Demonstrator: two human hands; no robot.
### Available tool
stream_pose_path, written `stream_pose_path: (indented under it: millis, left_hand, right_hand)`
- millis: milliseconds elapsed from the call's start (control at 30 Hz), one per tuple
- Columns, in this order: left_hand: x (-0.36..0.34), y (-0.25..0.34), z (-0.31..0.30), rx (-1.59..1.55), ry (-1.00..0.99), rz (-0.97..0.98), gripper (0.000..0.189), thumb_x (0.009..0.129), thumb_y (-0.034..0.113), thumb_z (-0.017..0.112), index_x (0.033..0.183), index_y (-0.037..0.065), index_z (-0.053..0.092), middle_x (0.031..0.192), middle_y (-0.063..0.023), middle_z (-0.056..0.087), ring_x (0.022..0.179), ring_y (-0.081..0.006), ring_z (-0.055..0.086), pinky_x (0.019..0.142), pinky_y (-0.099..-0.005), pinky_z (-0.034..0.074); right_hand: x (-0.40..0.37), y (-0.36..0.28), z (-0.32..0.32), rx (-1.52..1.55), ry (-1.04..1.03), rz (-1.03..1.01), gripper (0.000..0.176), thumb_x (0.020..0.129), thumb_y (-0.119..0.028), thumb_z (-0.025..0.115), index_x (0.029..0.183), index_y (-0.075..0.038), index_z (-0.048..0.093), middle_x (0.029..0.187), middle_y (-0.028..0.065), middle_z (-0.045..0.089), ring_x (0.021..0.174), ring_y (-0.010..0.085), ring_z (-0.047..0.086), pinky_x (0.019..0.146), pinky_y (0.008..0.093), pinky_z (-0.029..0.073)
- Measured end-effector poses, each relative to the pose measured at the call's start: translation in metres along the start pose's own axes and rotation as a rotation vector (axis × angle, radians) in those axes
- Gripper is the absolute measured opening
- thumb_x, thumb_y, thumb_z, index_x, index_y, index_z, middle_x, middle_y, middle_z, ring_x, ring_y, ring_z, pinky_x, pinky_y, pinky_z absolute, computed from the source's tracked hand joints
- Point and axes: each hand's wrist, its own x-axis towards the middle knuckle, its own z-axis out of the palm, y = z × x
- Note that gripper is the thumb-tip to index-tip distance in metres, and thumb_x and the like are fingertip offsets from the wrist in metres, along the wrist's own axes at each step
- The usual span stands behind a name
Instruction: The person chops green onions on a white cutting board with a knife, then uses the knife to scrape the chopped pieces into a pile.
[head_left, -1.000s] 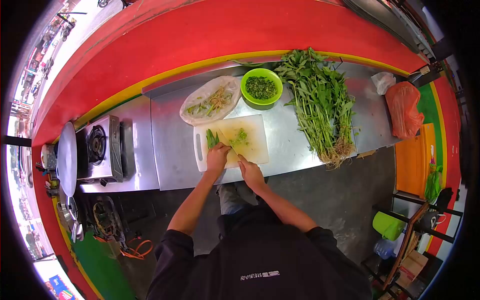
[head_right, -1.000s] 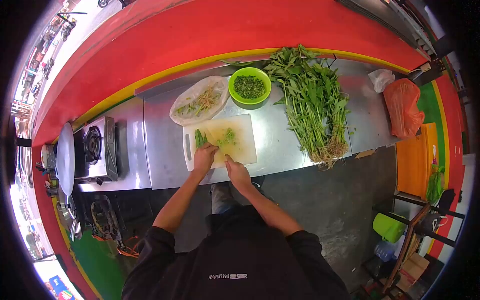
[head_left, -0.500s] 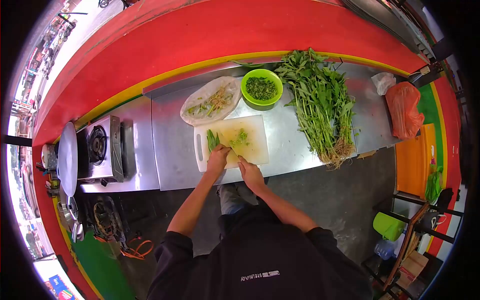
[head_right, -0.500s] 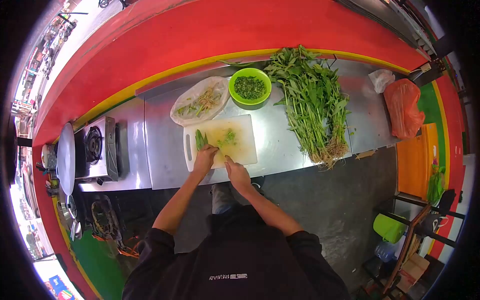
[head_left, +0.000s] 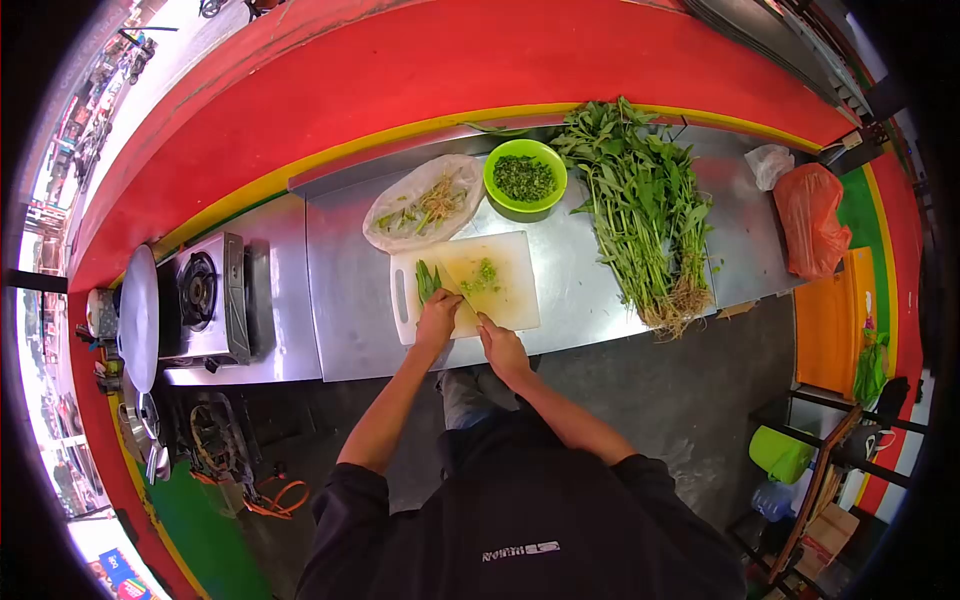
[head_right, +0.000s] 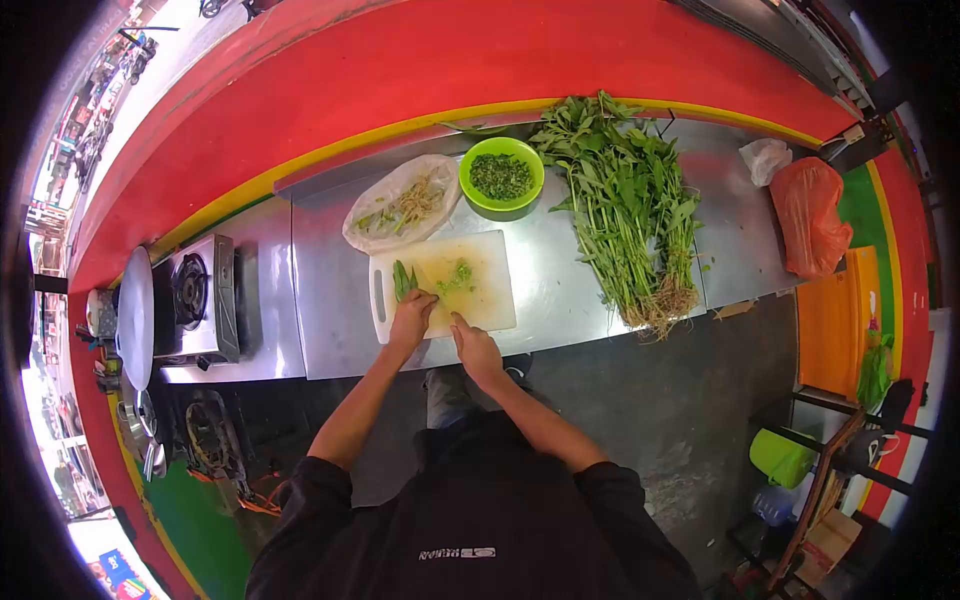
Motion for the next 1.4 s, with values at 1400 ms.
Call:
stream_pose_path:
  millis: [1400]
  left_hand:
    - [0.008, -0.001, -0.006, -0.118, -0.008, 0.087, 0.008, 0.091, -0.005, 0.061, 0.097, -0.001, 0.059, 0.090, -0.0213, 0.067, 0.085, -0.0425, 0.066, 0.073, -0.0463, 0.053]
  right_hand:
    - [-0.003, 0.002, -0.003, -0.002, 0.001, -0.031, 0.035, 0.104, -0.025, 0.055, 0.129, -0.003, 0.062, 0.078, 0.0288, 0.068, 0.073, 0.0477, 0.068, 0.066, 0.0552, 0.054]
